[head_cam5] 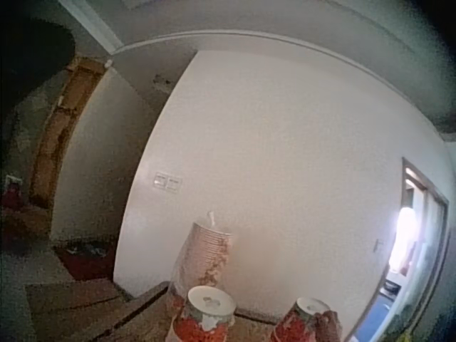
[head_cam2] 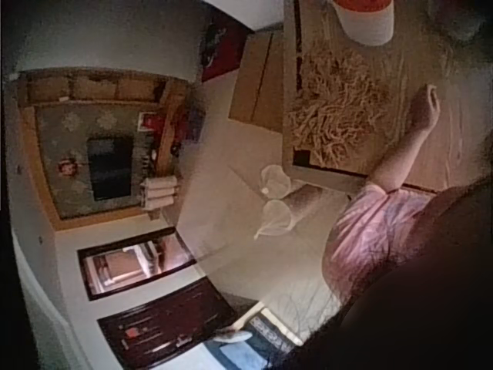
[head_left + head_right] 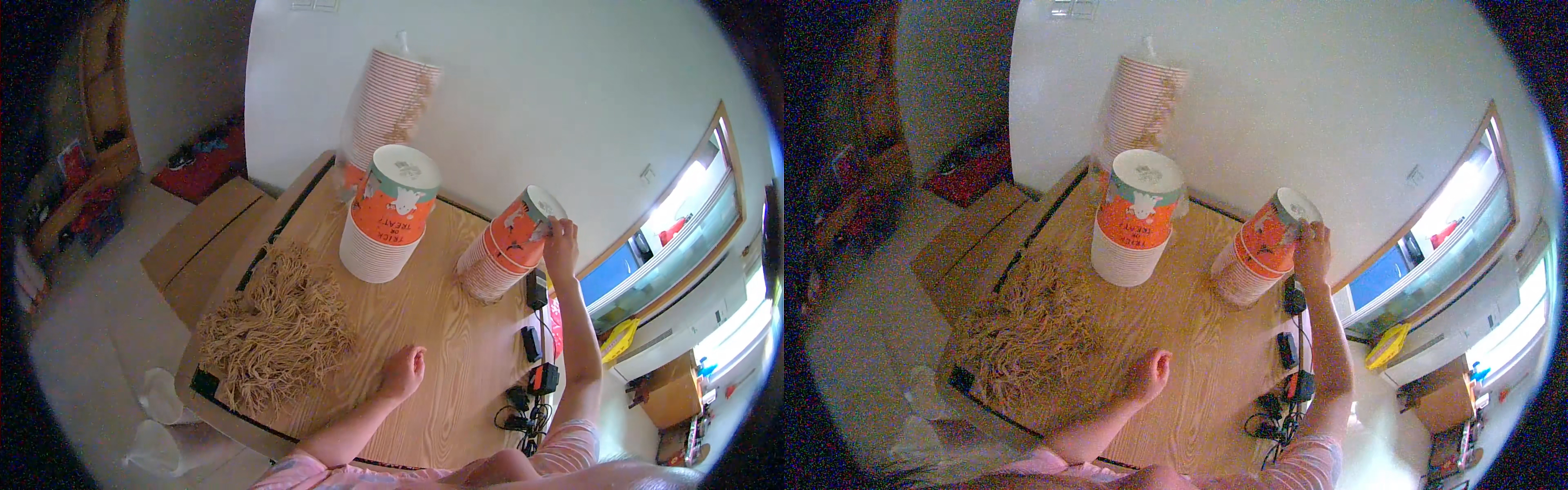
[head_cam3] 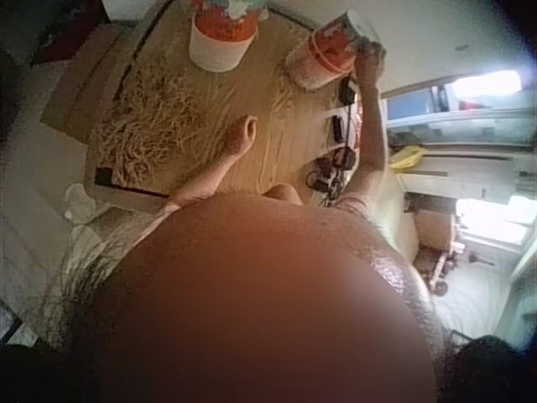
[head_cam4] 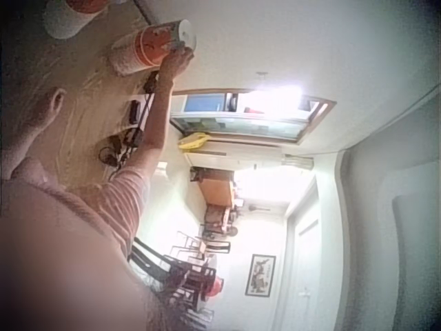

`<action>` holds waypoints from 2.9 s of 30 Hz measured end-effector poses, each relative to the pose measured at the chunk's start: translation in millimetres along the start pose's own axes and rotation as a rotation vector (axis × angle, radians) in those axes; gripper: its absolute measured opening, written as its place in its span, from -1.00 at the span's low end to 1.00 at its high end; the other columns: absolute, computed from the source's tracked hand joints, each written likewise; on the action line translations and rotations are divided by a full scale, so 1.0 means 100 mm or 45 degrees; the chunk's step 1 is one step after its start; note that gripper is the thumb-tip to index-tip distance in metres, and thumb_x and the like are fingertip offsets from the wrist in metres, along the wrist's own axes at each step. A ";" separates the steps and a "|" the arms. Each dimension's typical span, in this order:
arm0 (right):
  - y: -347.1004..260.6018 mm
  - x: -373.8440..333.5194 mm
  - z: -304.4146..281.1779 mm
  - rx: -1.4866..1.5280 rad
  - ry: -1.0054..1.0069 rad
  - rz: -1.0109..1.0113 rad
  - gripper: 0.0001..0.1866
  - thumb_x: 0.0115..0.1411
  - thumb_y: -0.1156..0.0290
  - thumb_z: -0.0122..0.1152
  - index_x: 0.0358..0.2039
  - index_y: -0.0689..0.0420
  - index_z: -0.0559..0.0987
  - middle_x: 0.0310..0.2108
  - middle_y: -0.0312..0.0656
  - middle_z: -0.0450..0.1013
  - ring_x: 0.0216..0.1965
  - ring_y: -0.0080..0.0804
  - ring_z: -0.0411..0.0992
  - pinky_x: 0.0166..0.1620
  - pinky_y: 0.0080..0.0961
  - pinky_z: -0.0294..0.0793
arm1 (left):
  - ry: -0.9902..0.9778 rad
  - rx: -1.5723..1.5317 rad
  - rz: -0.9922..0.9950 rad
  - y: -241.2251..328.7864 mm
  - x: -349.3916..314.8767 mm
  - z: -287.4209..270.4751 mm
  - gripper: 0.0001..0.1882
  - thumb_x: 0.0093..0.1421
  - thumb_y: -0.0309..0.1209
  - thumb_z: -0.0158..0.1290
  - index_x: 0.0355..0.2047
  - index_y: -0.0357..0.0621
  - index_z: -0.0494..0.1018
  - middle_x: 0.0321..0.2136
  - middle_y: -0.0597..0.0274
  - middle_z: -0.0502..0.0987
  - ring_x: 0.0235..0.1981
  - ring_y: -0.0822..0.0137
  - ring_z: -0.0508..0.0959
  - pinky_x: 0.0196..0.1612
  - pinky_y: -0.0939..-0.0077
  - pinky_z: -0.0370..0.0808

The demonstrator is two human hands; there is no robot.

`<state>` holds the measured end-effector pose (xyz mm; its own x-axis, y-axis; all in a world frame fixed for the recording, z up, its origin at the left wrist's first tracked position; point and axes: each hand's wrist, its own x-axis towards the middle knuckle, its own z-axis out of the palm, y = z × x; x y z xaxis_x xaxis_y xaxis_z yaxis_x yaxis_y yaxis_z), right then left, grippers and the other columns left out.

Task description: Assembling and preparing paper containers by hand at a table.

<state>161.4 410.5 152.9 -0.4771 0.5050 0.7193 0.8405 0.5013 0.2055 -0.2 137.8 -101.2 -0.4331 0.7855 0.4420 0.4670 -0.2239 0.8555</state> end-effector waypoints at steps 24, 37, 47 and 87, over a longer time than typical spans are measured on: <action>-0.04 -0.12 0.09 -0.065 -0.020 -0.071 -0.58 -0.01 0.55 0.07 -0.06 0.06 0.41 -0.21 -0.09 0.32 -0.13 -0.09 0.30 -0.14 -0.24 0.43 | 0.013 -0.054 -0.001 0.02 0.01 -0.01 -0.91 0.06 -0.54 -0.03 -0.37 -0.21 0.39 -0.47 0.03 0.48 -0.42 0.02 0.49 -0.36 0.23 0.43; -0.04 -0.19 0.12 -0.133 -0.005 -0.118 -0.53 -0.04 0.57 0.04 -0.03 0.12 0.37 -0.18 -0.09 0.32 -0.13 -0.07 0.30 -0.13 -0.22 0.43 | 0.004 0.003 -0.023 0.07 0.01 -0.05 -0.90 0.04 -0.56 -0.02 -0.38 -0.20 0.38 -0.50 0.02 0.47 -0.45 0.04 0.49 -0.41 0.24 0.42; -0.17 -0.21 0.01 0.071 -0.082 -0.158 -0.37 -0.02 0.50 0.00 0.15 0.14 0.20 -0.03 0.11 0.22 0.00 0.09 0.17 0.11 -0.14 0.20 | -0.006 -0.084 -0.112 0.01 -0.01 0.03 -0.90 0.04 -0.52 0.00 -0.38 -0.17 0.38 -0.50 0.05 0.47 -0.47 0.04 0.48 -0.40 0.23 0.42; -0.37 -0.86 0.80 0.005 0.015 -0.347 -0.88 -0.04 0.45 0.18 -0.53 0.13 0.41 -0.49 -0.13 0.34 -0.37 -0.18 0.34 -0.31 -0.27 0.25 | 0.135 -0.847 -0.883 -0.17 2.35 2.33 -0.77 -0.15 -0.28 0.19 -0.55 -0.20 0.57 -0.58 0.02 0.56 -0.50 0.17 0.57 -0.36 0.29 0.47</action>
<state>151.0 404.9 30.9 -0.6824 0.3432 0.6454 0.6807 0.6201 0.3900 70.2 460.8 -74.8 -0.5306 0.8173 -0.2248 -0.4371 -0.0365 0.8987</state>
